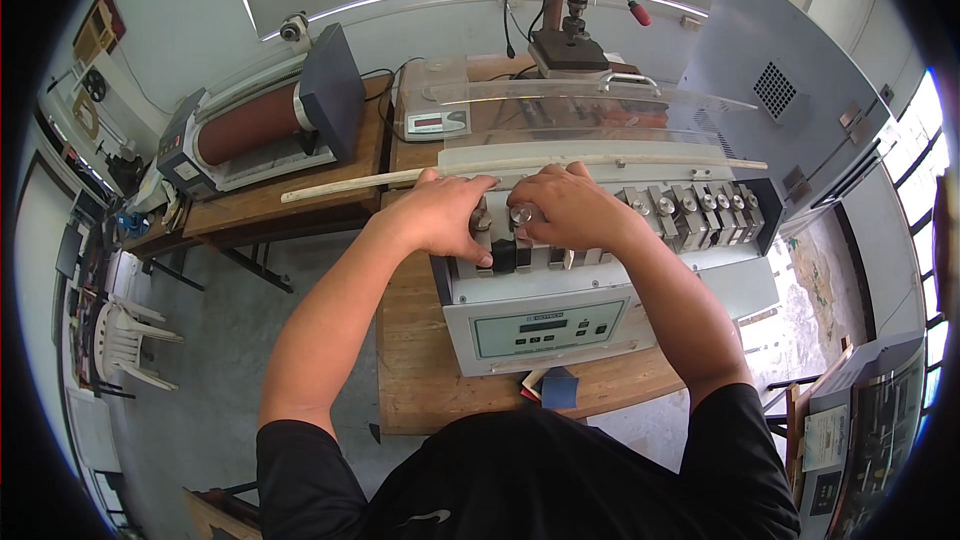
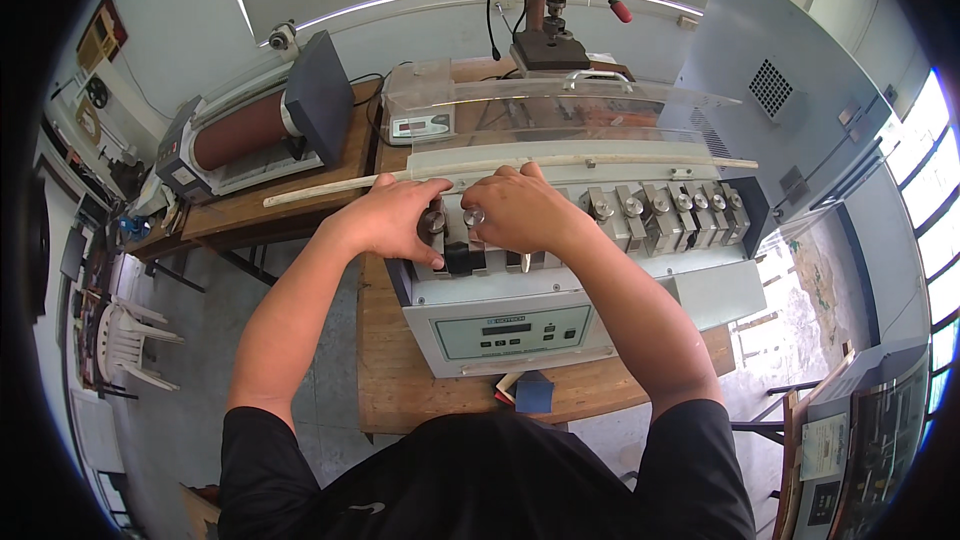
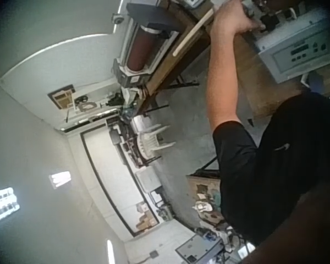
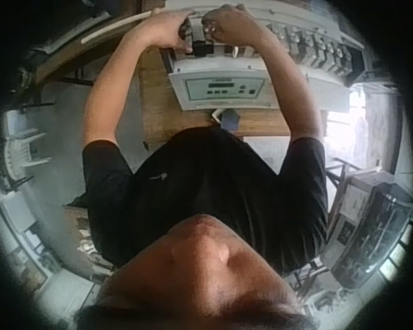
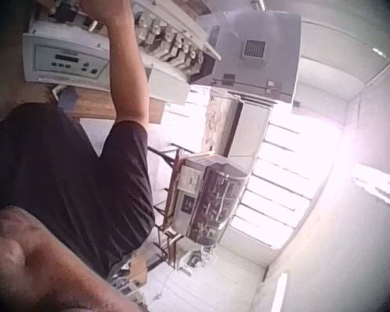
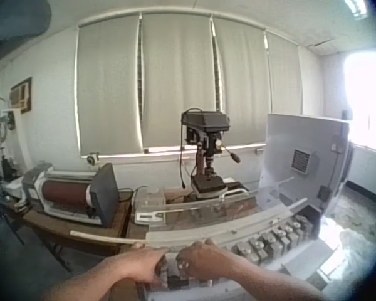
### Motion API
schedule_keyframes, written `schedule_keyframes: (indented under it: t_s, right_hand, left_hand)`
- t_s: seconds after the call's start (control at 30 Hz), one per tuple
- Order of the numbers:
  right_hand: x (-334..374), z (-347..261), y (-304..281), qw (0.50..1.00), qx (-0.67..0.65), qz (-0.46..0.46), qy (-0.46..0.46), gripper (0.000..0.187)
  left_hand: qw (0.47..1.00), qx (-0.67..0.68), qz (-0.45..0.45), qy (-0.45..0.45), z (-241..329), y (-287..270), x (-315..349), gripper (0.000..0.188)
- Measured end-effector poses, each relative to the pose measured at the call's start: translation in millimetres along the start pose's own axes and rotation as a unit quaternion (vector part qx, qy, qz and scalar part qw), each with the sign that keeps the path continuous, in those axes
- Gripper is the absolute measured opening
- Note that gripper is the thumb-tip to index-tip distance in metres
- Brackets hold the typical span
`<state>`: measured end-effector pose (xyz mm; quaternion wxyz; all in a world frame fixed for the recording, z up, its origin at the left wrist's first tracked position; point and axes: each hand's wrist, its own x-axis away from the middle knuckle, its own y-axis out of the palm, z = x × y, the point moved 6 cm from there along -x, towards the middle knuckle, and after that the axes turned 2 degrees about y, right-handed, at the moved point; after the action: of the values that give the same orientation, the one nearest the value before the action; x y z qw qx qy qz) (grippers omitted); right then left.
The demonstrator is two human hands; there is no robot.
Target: Testing material flexibility and durability using a specialized industrial testing machine.
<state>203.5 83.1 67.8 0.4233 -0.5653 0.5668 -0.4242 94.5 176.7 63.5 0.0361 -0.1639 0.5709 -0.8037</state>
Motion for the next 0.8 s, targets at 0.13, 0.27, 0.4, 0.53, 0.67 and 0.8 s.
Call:
schedule_keyframes:
  t_s: [0.13,0.27,0.4,0.53,0.67,0.8]
  right_hand:
    - [0,0,0,1.0,-0.003,0.003,-0.001,0.037]
    - [1,-1,0,1.0,0.006,0.002,-0.001,0.037]
    - [2,-2,-1,1.0,0.004,0.001,0.0,0.037]
    - [3,-2,-4,1.0,-0.001,0.005,-0.001,0.038]
    - [5,-3,-9,0.999,0.0,0.045,-0.02,0.032]
    - [1,-3,-10,1.0,0.003,0.022,-0.019,0.026]
  left_hand:
    - [1.0,-0.004,-0.001,-0.003,2,-2,1,0.105]
    - [1.0,-0.009,0.001,-0.003,1,-1,0,0.106]
    - [1.0,-0.009,0.011,0.002,-1,-1,0,0.106]
    - [1.0,-0.008,0.007,0.007,-1,0,2,0.108]
    - [0.992,-0.006,0.121,0.046,-3,-10,4,0.081]
    - [0.996,-0.055,0.047,-0.059,12,-24,-1,0.04]
